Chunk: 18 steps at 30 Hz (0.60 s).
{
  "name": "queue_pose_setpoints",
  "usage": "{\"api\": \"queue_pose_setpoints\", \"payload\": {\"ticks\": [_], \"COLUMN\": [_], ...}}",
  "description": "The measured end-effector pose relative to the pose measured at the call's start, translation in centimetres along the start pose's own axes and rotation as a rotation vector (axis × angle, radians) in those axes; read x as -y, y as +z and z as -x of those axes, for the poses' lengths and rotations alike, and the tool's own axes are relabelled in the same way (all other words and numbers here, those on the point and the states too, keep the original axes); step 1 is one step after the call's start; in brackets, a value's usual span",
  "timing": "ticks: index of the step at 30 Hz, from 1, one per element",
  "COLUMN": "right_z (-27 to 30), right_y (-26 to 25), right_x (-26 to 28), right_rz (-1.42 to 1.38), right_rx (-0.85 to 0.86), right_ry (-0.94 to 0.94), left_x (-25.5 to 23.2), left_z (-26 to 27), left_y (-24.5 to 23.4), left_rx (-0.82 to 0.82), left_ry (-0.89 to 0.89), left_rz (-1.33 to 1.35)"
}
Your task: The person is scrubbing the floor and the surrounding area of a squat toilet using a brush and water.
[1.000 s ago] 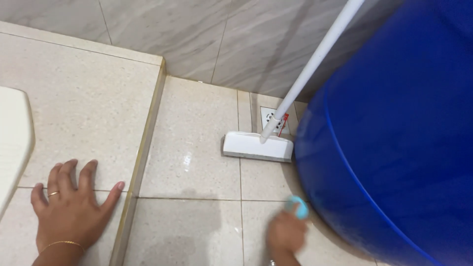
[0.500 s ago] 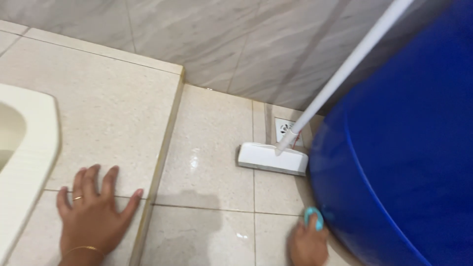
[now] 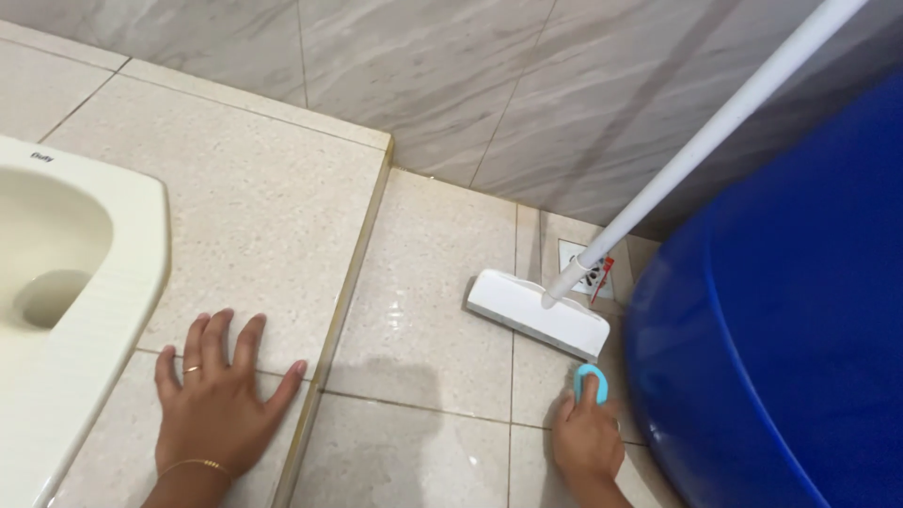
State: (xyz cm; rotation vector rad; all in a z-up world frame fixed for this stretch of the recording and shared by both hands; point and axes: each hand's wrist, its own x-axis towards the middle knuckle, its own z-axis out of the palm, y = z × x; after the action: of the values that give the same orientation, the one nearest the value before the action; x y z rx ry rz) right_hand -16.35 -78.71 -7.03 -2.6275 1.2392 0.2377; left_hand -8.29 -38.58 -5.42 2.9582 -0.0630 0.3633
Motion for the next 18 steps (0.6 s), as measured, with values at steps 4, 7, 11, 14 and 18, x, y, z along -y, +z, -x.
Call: {"api": "queue_pose_setpoints", "payload": {"ticks": [4, 7, 11, 14, 18], "right_z": [-0.7, 3.9, -2.4, -3.8, 1.7], "right_y": [11.9, 11.1, 11.8, 4.7, 8.4], "right_x": [5.8, 15.2, 19.8, 25.9, 22.3], "right_rz": [0.048, 0.071, 0.178, -0.065, -0.061], "right_rx": [-0.317, -0.366, -1.051, -0.107, -0.218], "right_ry": [-0.071, -0.634, -1.131, -0.681, -0.732], "left_x": [-0.1, -0.6, -0.7, -0.4, -0.6], "left_z": [-0.3, -0.7, -1.4, -1.7, -3.5], "left_y": [-0.5, -0.3, 0.9, 1.6, 1.3], "left_rx": [-0.008, -0.165, -0.407, -0.293, -0.282], "left_ry": [0.03, 0.049, 0.052, 0.028, 0.096], "left_rz": [-0.061, -0.157, -0.238, -0.249, -0.092]}}
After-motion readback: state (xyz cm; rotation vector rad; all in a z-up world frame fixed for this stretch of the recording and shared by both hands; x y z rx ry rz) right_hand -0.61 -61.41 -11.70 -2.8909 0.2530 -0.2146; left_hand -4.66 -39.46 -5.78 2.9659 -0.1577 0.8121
